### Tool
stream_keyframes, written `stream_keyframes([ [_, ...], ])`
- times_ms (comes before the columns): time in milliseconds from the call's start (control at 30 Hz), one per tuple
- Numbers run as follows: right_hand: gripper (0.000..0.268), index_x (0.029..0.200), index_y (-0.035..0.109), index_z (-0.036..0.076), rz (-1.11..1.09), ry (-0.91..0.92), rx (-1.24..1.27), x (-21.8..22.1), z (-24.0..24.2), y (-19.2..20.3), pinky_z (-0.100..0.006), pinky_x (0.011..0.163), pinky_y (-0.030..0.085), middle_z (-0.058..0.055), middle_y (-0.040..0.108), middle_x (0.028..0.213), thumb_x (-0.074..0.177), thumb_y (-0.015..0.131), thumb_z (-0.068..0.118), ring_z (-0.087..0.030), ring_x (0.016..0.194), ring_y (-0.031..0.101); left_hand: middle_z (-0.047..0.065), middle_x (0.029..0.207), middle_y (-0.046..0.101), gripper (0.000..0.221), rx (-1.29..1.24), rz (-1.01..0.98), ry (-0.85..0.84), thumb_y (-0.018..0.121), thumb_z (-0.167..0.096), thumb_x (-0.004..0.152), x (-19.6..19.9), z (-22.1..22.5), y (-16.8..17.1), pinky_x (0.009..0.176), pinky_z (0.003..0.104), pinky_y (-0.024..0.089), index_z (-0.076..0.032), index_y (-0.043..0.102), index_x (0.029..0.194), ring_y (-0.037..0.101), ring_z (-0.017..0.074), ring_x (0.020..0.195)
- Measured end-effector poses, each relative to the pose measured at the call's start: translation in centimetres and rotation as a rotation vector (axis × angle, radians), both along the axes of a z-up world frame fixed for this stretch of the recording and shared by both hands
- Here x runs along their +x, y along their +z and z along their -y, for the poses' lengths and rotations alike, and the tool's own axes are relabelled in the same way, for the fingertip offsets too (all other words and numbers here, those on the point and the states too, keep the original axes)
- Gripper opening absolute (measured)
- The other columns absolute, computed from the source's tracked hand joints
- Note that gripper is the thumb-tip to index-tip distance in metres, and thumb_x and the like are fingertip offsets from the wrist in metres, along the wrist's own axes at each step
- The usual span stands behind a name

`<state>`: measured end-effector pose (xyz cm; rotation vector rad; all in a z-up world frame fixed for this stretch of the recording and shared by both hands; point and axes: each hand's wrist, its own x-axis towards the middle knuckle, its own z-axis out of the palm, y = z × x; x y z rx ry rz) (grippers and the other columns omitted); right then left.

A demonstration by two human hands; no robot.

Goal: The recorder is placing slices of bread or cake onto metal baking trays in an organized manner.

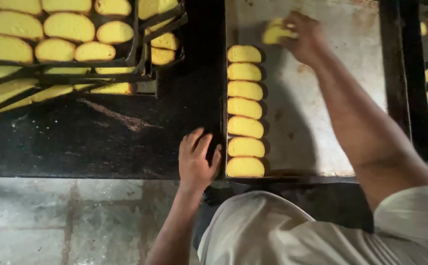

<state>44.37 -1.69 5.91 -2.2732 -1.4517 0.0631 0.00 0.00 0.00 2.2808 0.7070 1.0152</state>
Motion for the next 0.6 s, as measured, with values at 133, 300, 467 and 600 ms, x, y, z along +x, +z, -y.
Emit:
stream_keyframes([
  [133,0.038,0.121,0.065,0.008,0.028,0.062,0.004,-4.4,-5.6,0.7,-0.045,0.084,0.056,-0.019,0.072,0.118,0.092,0.085,0.021,-0.034,0.105,0.07,0.022,0.13,0.06,0.037,-0.014,-0.001,-0.001,0.075,-0.022,0.089,-0.2,0.1,0.4,0.1,0.055,0.048,0.001,0.068,0.117,0.057,0.0452,0.116],
  [300,0.026,0.121,0.067,0.011,0.012,0.156,0.048,-3.5,-7.4,-0.9,-0.046,0.084,0.057,-0.017,0.074,0.116,0.097,0.075,0.019,-0.032,0.101,0.072,0.021,0.129,0.061,0.037,0.033,-0.024,0.035,0.076,-0.023,0.088,-0.1,0.1,0.8,0.104,0.057,0.046,0.0,0.068,0.116,0.058,0.0452,0.117],
  [467,0.02,0.117,0.074,0.011,0.132,0.205,0.084,-0.3,-10.5,-1.6,-0.048,0.081,0.057,-0.019,0.071,0.111,0.098,0.073,0.017,-0.037,0.094,0.07,0.022,0.125,0.062,0.035,-0.052,-0.007,0.018,0.077,-0.021,0.087,0.0,0.0,1.3,0.099,0.054,0.049,0.001,0.068,0.113,0.059,0.0449,0.113],
  [600,0.018,0.102,0.076,0.008,0.166,0.251,-0.022,1.8,-13.5,-1.9,-0.049,0.078,0.057,-0.019,0.072,0.1,0.094,0.079,0.024,-0.037,0.089,0.069,0.022,0.126,0.063,0.035,-0.072,0.009,0.006,0.077,-0.019,0.085,0.1,-0.1,1.2,0.1,0.053,0.049,0.001,0.067,0.112,0.06,0.0454,0.114],
])
